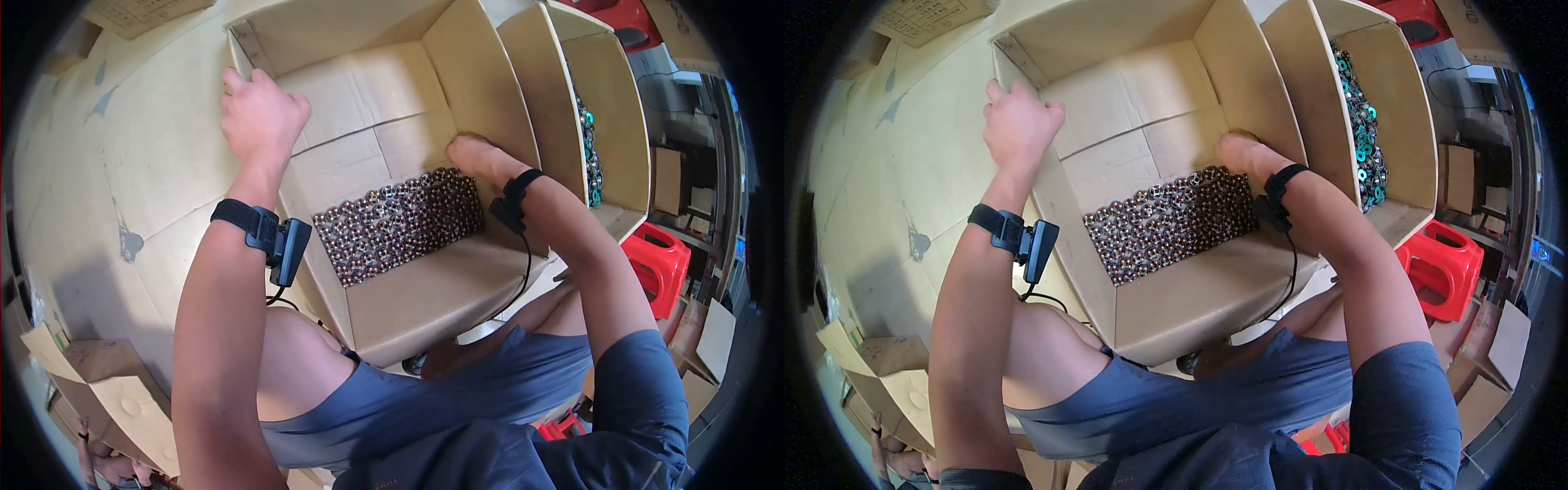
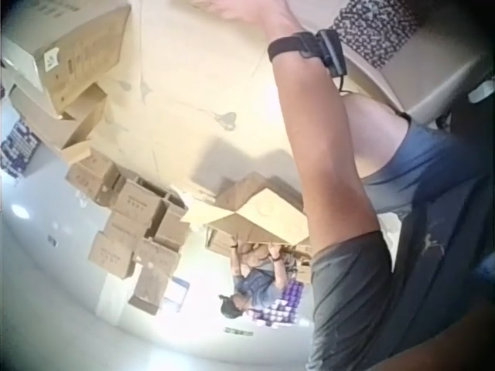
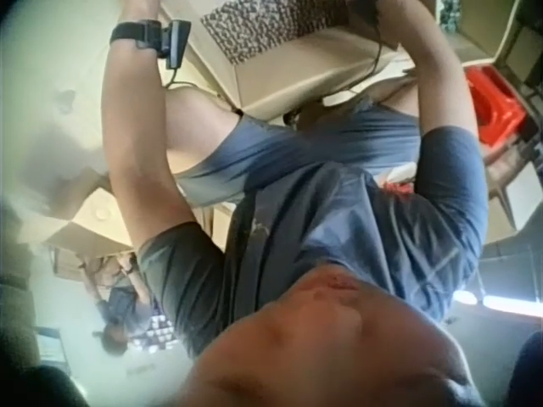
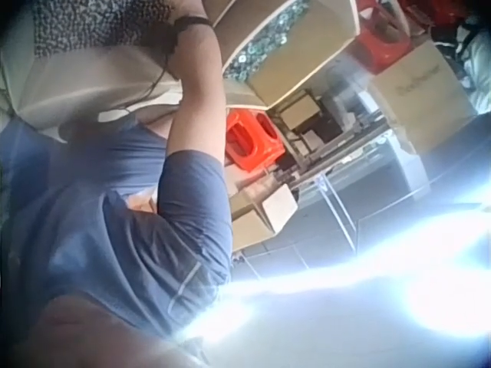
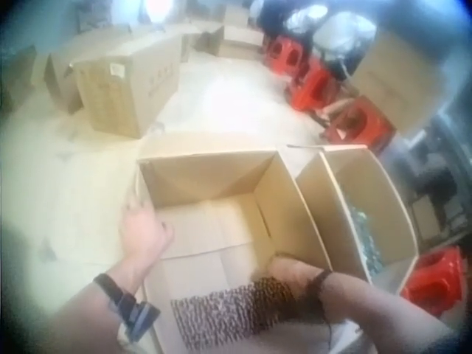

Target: Sorting and arranging small metal spheres into a grid inside a cardboard box.

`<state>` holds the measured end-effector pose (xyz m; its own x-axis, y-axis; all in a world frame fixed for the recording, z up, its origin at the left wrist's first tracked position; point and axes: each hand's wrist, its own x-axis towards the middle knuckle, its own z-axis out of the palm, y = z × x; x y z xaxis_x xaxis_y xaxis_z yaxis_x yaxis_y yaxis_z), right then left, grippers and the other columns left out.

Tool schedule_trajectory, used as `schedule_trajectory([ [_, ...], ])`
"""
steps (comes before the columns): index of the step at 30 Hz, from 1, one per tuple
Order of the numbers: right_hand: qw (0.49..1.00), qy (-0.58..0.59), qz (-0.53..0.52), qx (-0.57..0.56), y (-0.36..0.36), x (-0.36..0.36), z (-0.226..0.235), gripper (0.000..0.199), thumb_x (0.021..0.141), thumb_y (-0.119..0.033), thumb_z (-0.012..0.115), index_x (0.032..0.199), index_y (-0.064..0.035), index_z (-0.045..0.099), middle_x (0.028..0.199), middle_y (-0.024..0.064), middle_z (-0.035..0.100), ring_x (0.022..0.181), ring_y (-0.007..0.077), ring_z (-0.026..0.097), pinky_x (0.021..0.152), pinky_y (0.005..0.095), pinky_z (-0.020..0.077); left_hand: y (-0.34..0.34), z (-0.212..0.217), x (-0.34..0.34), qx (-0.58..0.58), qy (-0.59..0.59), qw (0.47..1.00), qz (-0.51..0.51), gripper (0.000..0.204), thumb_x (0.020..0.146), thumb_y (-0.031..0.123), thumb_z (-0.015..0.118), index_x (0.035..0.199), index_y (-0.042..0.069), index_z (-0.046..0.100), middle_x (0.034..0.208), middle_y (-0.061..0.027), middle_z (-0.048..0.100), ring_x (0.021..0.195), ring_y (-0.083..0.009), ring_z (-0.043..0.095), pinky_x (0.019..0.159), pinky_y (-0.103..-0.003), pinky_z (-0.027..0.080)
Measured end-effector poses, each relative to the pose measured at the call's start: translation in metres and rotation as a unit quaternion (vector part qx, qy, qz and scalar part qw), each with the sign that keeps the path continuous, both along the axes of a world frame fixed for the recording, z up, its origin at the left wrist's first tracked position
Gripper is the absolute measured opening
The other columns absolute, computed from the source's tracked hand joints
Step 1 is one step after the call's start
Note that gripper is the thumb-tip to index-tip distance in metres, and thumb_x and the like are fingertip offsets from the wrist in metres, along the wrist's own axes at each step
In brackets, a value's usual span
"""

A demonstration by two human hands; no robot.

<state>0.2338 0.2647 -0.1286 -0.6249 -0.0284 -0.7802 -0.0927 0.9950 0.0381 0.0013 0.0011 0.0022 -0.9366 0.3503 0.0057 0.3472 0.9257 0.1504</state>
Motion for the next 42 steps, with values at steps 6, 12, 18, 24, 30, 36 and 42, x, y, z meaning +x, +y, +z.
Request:
schedule_trajectory([
  [6,0.999,0.014,-0.020,-0.023,0.016,0.007,-0.014,0.014,0.070,-0.003,0.067,0.083,-0.0054,0.072,0.087,0.0170,0.071,0.088,0.0369,0.069,0.079,0.0451,0.0547,0.004,-0.004,-0.001,-0.017,0.006,1.000,0.002,0.043,0.077,0.034,0.067,0.106,0.002,0.064,0.123,-0.0185,0.050,0.098,-0.0378,0.062,0.080,-0.048,0.056],
  [12,0.991,0.042,-0.041,-0.117,0.016,0.004,-0.015,0.016,0.068,-0.010,0.074,0.083,-0.0059,0.071,0.084,0.0167,0.070,0.085,0.0373,0.067,0.077,0.0460,0.0536,0.001,0.001,0.002,0.001,0.001,1.000,-0.004,0.040,0.075,0.028,0.067,0.104,0.000,0.064,0.121,-0.0182,0.050,0.102,-0.0378,0.060,0.080,-0.046,0.055],
  [18,0.996,-0.018,-0.060,-0.061,0.003,0.005,-0.006,0.028,0.067,-0.021,0.081,0.090,-0.0083,0.071,0.092,0.0137,0.071,0.089,0.0348,0.067,0.078,0.0452,0.0535,0.002,0.003,0.002,0.000,-0.005,1.000,-0.004,0.041,0.076,0.030,0.067,0.106,0.001,0.065,0.122,-0.0184,0.050,0.103,-0.0375,0.060,0.082,-0.046,0.055],
  [24,0.995,-0.005,-0.080,-0.064,-0.008,0.006,0.000,0.029,0.068,-0.018,0.076,0.096,-0.0107,0.071,0.095,0.0135,0.071,0.092,0.0345,0.067,0.080,0.0449,0.0539,0.003,0.003,0.002,-0.010,-0.004,1.000,-0.005,0.042,0.077,0.030,0.067,0.106,0.001,0.065,0.122,-0.0187,0.050,0.102,-0.0376,0.061,0.082,-0.046,0.055],
  [30,0.998,-0.012,-0.059,-0.023,-0.013,0.004,0.005,0.029,0.068,-0.012,0.068,0.097,-0.0113,0.070,0.096,0.0129,0.071,0.094,0.0342,0.067,0.080,0.0457,0.0542,0.004,0.004,0.002,-0.010,-0.007,1.000,-0.008,0.042,0.077,0.031,0.067,0.106,0.001,0.065,0.122,-0.0191,0.050,0.102,-0.0382,0.060,0.081,-0.046,0.055],
  [36,0.995,0.050,-0.057,-0.059,-0.017,0.009,0.009,0.031,0.071,-0.013,0.068,0.102,-0.0138,0.069,0.100,0.0109,0.070,0.098,0.0327,0.067,0.081,0.0460,0.0544,0.003,0.004,0.002,-0.010,-0.015,1.000,-0.006,0.042,0.077,0.031,0.067,0.107,0.001,0.064,0.124,-0.0193,0.050,0.103,-0.0385,0.060,0.082,-0.046,0.055],
  [42,0.996,0.039,-0.018,-0.082,-0.018,0.003,0.011,0.034,0.069,-0.010,0.067,0.102,-0.0154,0.067,0.102,0.0096,0.068,0.100,0.0313,0.065,0.082,0.0439,0.0540,0.000,0.000,-0.001,-0.023,-0.003,1.000,-0.008,0.049,0.077,0.038,0.067,0.110,0.002,0.064,0.128,-0.0200,0.049,0.102,-0.0386,0.062,0.083,-0.050,0.055],
])
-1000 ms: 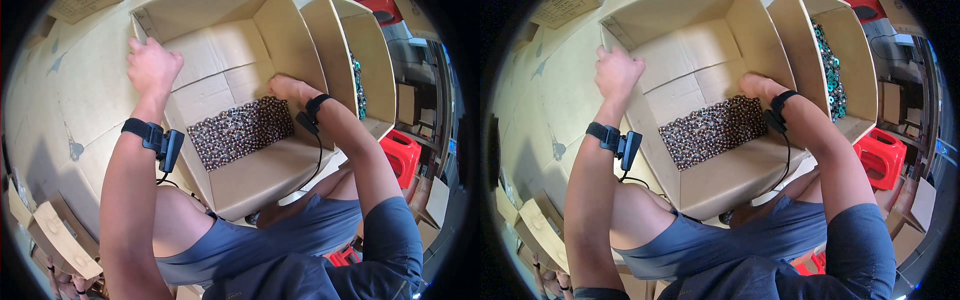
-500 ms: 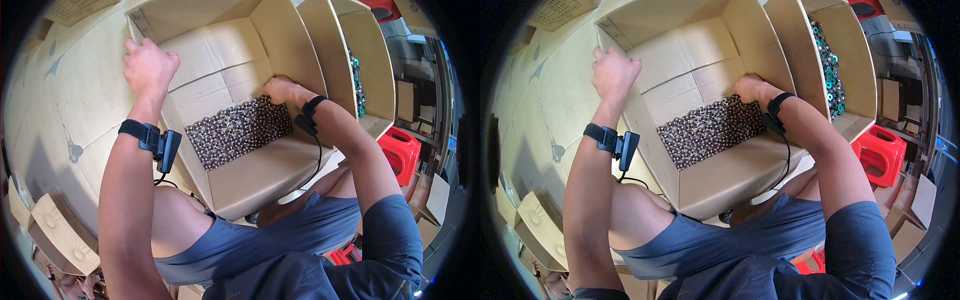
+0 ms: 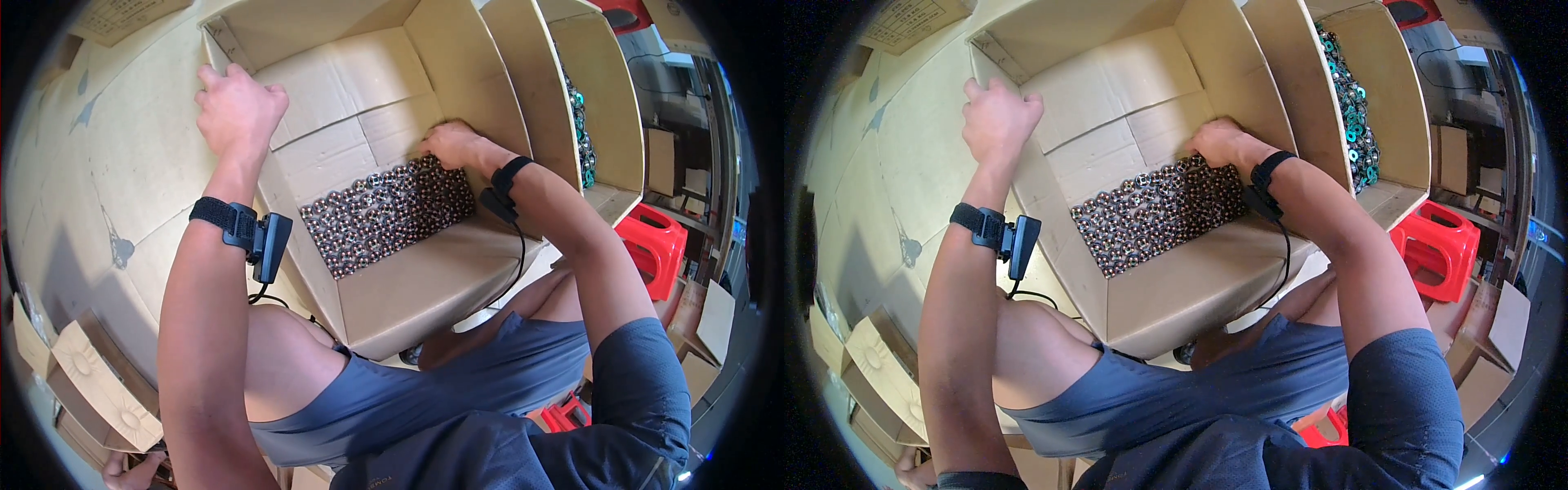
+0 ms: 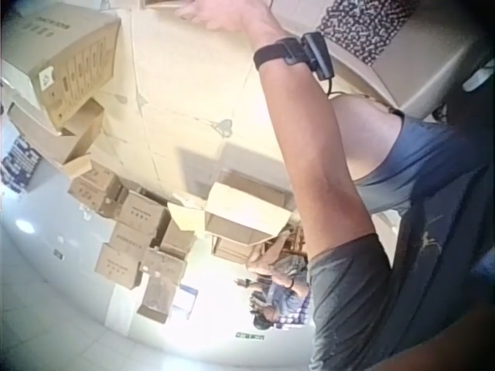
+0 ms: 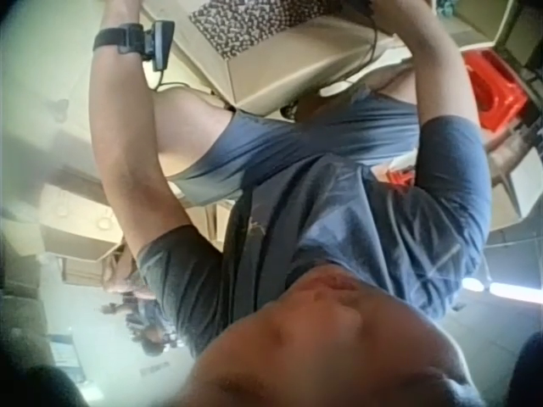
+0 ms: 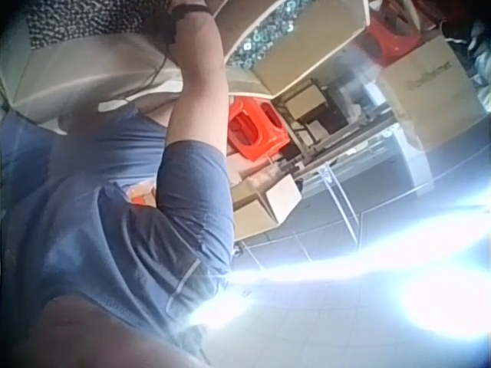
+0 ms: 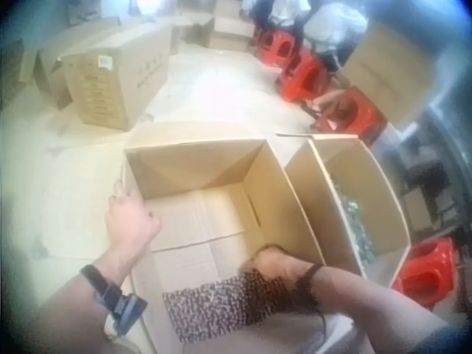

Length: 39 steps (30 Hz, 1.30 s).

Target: Sorting and arranging small metal spheres into a grid inside a cardboard box.

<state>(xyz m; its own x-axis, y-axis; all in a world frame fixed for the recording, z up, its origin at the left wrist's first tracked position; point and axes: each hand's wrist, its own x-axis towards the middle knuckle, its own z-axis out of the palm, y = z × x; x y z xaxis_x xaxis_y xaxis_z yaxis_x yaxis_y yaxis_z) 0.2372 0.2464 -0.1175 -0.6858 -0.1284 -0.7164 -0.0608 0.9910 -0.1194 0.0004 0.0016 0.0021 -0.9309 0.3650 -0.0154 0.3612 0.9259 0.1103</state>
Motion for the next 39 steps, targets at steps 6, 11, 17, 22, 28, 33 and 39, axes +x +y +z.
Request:
schedule_trajectory([
  [6,0.999,0.012,-0.049,-0.007,-0.001,0.004,0.001,0.040,0.069,-0.007,0.065,0.107,-0.0184,0.067,0.106,0.0101,0.067,0.101,0.0324,0.064,0.085,0.0436,0.0532,0.001,0.002,0.002,0.003,-0.007,1.000,0.000,0.048,0.078,0.037,0.067,0.110,0.002,0.063,0.128,-0.0200,0.049,0.102,-0.0386,0.062,0.083,-0.049,0.055],
  [11,0.991,0.068,-0.077,-0.080,0.000,0.010,-0.008,0.045,0.071,-0.007,0.065,0.114,-0.0196,0.067,0.103,0.0118,0.069,0.101,0.0338,0.065,0.087,0.0446,0.0522,0.000,0.000,-0.001,0.006,-0.016,1.000,0.004,0.048,0.078,0.036,0.067,0.111,0.002,0.062,0.128,-0.0203,0.048,0.102,-0.0385,0.062,0.084,-0.049,0.055],
  [17,0.953,0.230,-0.173,-0.099,-0.025,-0.012,0.032,0.038,0.073,-0.006,0.062,0.110,-0.0087,0.066,0.097,0.0124,0.069,0.094,0.0323,0.065,0.089,0.0431,0.0511,0.013,0.004,0.000,0.043,-0.018,0.999,0.004,0.045,0.077,0.027,0.067,0.112,-0.001,0.062,0.134,-0.0233,0.044,0.112,-0.0399,0.056,0.087,-0.046,0.055],
  [22,0.256,0.034,-0.549,-0.795,-0.113,-0.065,0.158,0.023,0.085,-0.026,0.050,0.074,-0.0063,0.048,0.066,0.0022,0.040,0.064,0.0188,0.048,0.096,0.0552,0.0467,-0.004,-0.005,-0.002,0.059,0.011,0.998,0.008,0.048,0.076,0.031,0.069,0.111,0.000,0.061,0.131,-0.0219,0.046,0.107,-0.0399,0.058,0.088,-0.049,0.053],
  [28,0.097,-0.064,-0.341,-0.933,-0.171,-0.067,0.268,0.038,0.086,-0.036,0.048,0.061,-0.0099,0.036,0.057,0.0006,0.035,0.053,0.0167,0.043,0.098,0.0583,0.0443,0.004,0.012,0.005,0.054,-0.053,0.997,0.023,0.049,0.077,0.027,0.069,0.117,0.000,0.060,0.144,-0.0230,0.038,0.117,-0.0398,0.054,0.094,-0.046,0.052],
  [33,0.137,-0.041,-0.213,-0.967,-0.238,-0.034,0.361,0.032,0.080,-0.024,0.056,0.061,0.0006,0.053,0.065,0.0097,0.054,0.058,0.0207,0.053,0.062,0.0387,0.0450,0.001,0.021,0.005,0.051,-0.040,0.998,0.017,0.050,0.076,0.030,0.071,0.114,0.000,0.060,0.141,-0.0221,0.040,0.115,-0.0388,0.056,0.093,-0.047,0.052],
  [39,-0.046,-0.140,-0.143,-0.979,-0.248,-0.005,0.457,0.041,0.078,-0.023,0.060,0.053,-0.0090,0.031,0.047,0.0061,0.030,0.041,0.0263,0.032,0.047,0.0404,0.0340,0.002,0.018,0.006,0.031,-0.002,0.999,-0.016,0.048,0.076,0.027,0.068,0.112,-0.002,0.060,0.137,-0.0230,0.043,0.112,-0.0403,0.057,0.089,-0.048,0.054],
])
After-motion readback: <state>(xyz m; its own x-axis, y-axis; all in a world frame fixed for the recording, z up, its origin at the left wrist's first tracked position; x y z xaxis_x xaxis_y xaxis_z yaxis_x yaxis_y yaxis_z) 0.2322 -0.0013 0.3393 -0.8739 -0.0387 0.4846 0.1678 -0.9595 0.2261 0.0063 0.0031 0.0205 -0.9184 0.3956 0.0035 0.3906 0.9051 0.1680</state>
